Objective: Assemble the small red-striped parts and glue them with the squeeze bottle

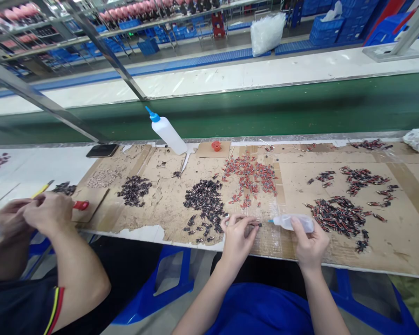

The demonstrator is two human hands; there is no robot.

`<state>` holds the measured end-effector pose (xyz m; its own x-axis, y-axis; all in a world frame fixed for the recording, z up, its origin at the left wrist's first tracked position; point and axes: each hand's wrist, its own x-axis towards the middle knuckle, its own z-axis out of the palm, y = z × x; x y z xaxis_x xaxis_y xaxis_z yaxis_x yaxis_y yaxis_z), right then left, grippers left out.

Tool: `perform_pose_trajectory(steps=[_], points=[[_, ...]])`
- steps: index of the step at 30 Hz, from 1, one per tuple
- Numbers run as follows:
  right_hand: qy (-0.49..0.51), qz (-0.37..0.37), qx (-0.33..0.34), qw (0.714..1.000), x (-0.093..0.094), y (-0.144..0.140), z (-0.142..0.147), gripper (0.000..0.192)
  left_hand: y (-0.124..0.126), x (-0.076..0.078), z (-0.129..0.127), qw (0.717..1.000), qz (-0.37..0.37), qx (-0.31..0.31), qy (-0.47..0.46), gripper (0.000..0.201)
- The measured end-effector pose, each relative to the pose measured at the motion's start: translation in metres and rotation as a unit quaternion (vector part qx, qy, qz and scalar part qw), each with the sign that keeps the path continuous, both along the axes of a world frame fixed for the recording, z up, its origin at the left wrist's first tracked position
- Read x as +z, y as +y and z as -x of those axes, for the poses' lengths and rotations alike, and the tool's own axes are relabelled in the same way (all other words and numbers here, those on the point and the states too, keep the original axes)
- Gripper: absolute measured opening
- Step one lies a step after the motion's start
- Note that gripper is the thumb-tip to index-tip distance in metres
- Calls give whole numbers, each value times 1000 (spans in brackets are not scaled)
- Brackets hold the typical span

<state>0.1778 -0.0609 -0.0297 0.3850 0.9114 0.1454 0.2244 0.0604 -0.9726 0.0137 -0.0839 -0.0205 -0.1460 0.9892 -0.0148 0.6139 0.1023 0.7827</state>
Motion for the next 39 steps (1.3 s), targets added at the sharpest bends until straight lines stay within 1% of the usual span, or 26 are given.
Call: perform_pose_trajectory(steps=[3, 5, 7, 11, 14, 16, 18, 21, 22, 24, 26, 29, 31, 33, 36, 39], points=[[61, -23, -47, 997, 0, 4, -2, 33, 0, 0, 3, 1000, -1, -11, 1, 17], [73, -28, -50, 996, -2, 7, -3, 38, 1, 1, 9, 1000, -10, -18, 2, 15], [68, -26, -43, 996, -5, 11, -4, 44, 4, 3, 16, 999, -26, -7, 18, 12], [63, -5, -32, 997, -14, 16, -5, 54, 19, 4, 29, 993, -43, 43, 99, 18], [46, -14, -31, 998, -17, 16, -5, 56, 31, 3, 34, 986, -34, 32, 160, 17], [11, -51, -29, 998, -15, 11, -4, 58, 36, 1, 34, 981, -25, 16, 193, 16], [-43, -117, -40, 991, -11, 3, -3, 61, 37, 0, 34, 976, -19, 5, 218, 17], [-124, -231, -70, 962, -5, -11, 1, 58, 35, -1, 34, 971, -21, -11, 236, 15], [-140, -256, -67, 954, -4, -15, 2, 55, 34, -2, 34, 971, -24, -15, 238, 14], [-155, -276, -39, 948, -2, -20, 7, 48, 32, -3, 33, 970, -37, -21, 240, 12], [-158, -266, -8, 951, -1, -23, 11, 42, 33, -5, 33, 970, -51, -31, 238, 10], [-178, -238, 22, 955, 0, -22, 15, 31, 35, -5, 31, 971, -51, -52, 226, 10], [-195, -221, 51, 954, 2, -21, 17, 21, 35, -3, 29, 975, -49, -62, 209, 12], [-191, -196, 92, 957, 4, -20, 19, 14, 31, 0, 25, 979, -57, -78, 180, 14], [-151, -135, 160, 966, 5, -19, 22, 13, 19, 6, 17, 982, -73, -118, 127, 14], [-113, -95, 197, 969, 3, -19, 24, 12, 8, 10, 11, 982, -80, -146, 92, 13]])
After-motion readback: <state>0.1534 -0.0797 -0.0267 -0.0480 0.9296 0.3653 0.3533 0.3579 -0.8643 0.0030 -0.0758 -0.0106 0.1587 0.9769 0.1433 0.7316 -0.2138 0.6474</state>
